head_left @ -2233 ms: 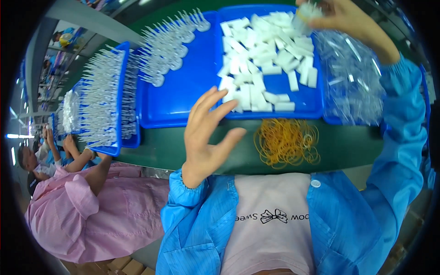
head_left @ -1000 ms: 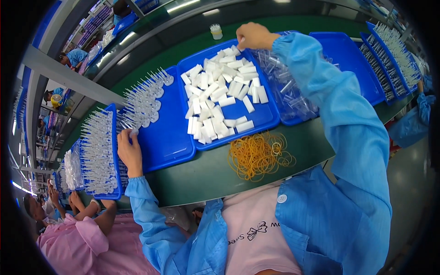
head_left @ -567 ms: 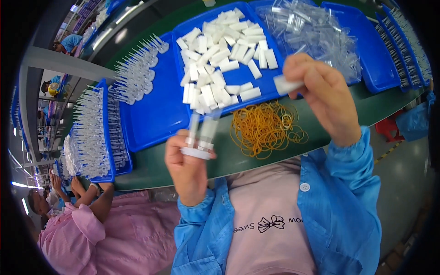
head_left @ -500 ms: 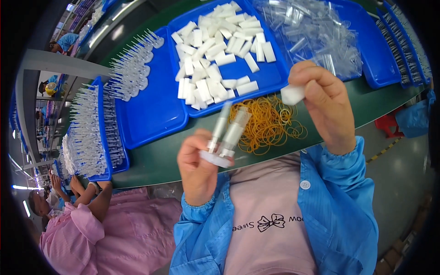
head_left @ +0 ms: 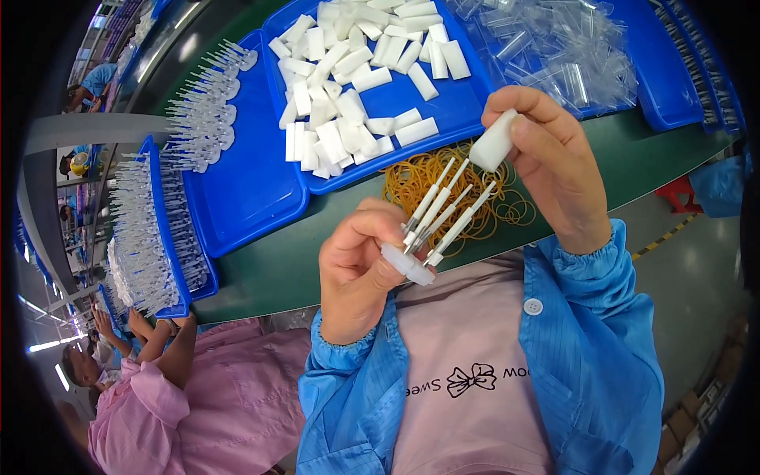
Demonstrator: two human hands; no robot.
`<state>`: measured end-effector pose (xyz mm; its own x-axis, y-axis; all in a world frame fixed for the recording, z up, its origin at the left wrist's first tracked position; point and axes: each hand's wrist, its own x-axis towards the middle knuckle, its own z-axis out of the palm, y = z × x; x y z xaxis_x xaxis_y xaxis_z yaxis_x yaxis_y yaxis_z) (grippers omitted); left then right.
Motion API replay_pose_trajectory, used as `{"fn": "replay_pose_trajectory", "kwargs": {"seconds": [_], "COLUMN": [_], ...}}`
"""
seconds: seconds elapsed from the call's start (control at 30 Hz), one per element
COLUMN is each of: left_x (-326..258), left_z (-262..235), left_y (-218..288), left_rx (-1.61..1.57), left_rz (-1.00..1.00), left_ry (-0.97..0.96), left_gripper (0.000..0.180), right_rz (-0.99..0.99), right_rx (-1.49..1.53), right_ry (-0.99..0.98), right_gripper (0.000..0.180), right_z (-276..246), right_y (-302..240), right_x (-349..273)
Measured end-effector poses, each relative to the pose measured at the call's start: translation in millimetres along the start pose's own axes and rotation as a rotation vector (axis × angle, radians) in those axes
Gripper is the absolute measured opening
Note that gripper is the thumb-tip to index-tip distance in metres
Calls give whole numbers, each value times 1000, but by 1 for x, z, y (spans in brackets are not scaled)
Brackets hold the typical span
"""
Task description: The person assembles components by mounting foam pieces onto plastic pronged bases, fitting clear plastic covers over the foam blocks, and securing the assembled units with rubber bands.
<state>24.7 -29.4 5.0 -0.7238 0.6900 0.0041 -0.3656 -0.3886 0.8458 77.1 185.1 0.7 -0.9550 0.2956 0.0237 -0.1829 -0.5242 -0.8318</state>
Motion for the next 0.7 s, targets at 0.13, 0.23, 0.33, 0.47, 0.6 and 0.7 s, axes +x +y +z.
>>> {"fn": "replay_pose_trajectory", "kwargs": {"seconds": [0.13,0.23,0.33,0.47,0.6,0.7], "left_x": [5,8,10,12,14,14], "left_z": [2,4,3,-2,-3,-4], "left_y": [-3,-1,-2,-5,-8,-8], "left_rx": [148,101,84,-12,-122,-137], "left_rz": [24,33,15,-16,-41,-38], "left_ry": [98,135,157,101,80,65], "left_gripper": [34,34,35,29,24,26], "right_rz": [34,47,58,44,-41,-86], "right_rx": [57,77,90,92,-42,-109], "right_ry": [-26,-28,-28,-40,-58,-36], "right_gripper": [28,28,28,27,24,21], "right_z": [-4,-5,-4,0,2,-3], "right_y": [3,4,5,6,6,7], "right_x": [3,5,8,8,4,2]}}
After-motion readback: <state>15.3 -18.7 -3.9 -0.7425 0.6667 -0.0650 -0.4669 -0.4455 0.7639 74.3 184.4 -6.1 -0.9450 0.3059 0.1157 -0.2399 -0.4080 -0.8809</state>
